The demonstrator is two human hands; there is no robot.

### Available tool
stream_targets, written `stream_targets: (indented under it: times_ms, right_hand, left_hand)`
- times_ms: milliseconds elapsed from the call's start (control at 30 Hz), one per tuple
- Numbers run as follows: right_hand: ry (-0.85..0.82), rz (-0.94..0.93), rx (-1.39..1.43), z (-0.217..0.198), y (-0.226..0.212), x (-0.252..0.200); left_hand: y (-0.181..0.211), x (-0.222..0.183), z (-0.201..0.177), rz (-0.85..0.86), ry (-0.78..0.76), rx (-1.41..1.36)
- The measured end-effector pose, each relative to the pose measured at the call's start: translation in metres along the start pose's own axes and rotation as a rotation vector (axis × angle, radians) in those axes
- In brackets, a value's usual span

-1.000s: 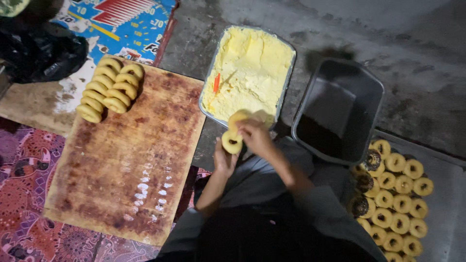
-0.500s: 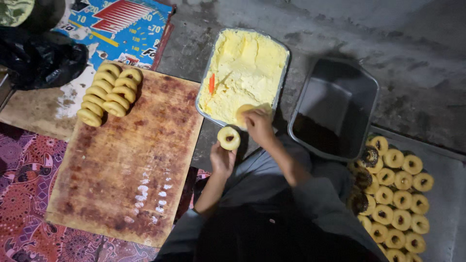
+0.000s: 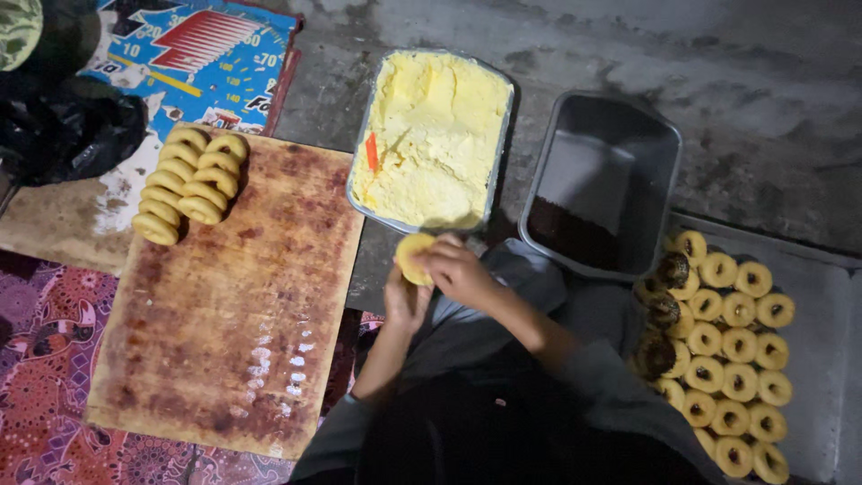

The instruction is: The person fills ring-shaped donuts with a yellow cream and then dips them into a dark topping. They handle the donuts one at a time, placing the finished items onto a metal tray.

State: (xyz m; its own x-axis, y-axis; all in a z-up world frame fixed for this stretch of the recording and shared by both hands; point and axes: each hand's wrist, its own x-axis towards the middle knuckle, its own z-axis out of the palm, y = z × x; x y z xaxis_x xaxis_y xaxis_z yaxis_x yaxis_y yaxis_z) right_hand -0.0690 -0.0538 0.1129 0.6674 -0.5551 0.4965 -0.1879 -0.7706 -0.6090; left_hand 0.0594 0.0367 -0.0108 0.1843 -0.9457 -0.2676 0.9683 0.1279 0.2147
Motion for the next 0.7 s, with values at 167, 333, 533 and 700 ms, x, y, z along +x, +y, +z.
stream_targets:
  times_ms: [167,333,533,700]
  right_hand:
    - [0.082,0.116,0.040,-0.033,-0.006,-0.012]
    - [0.099,0.091,0.097,-0.036,-0.025,-0.035]
    - [0.235,1.039,1.009,-0.040,-0.014,-0.054]
    - [0.342,1.061,1.239,-0.041,-0.005,-0.058]
  left_hand:
    - [0.009,-0.006,0.021,-0.042,0.219,0.182]
    - [0.000,-0.016,0.052,0.031,0.043,0.302]
    - [0.011,-0.045,0.094,0.597,-0.255,1.420]
    - [0.014,-0.054,0.118,0.540,-0.364,1.376]
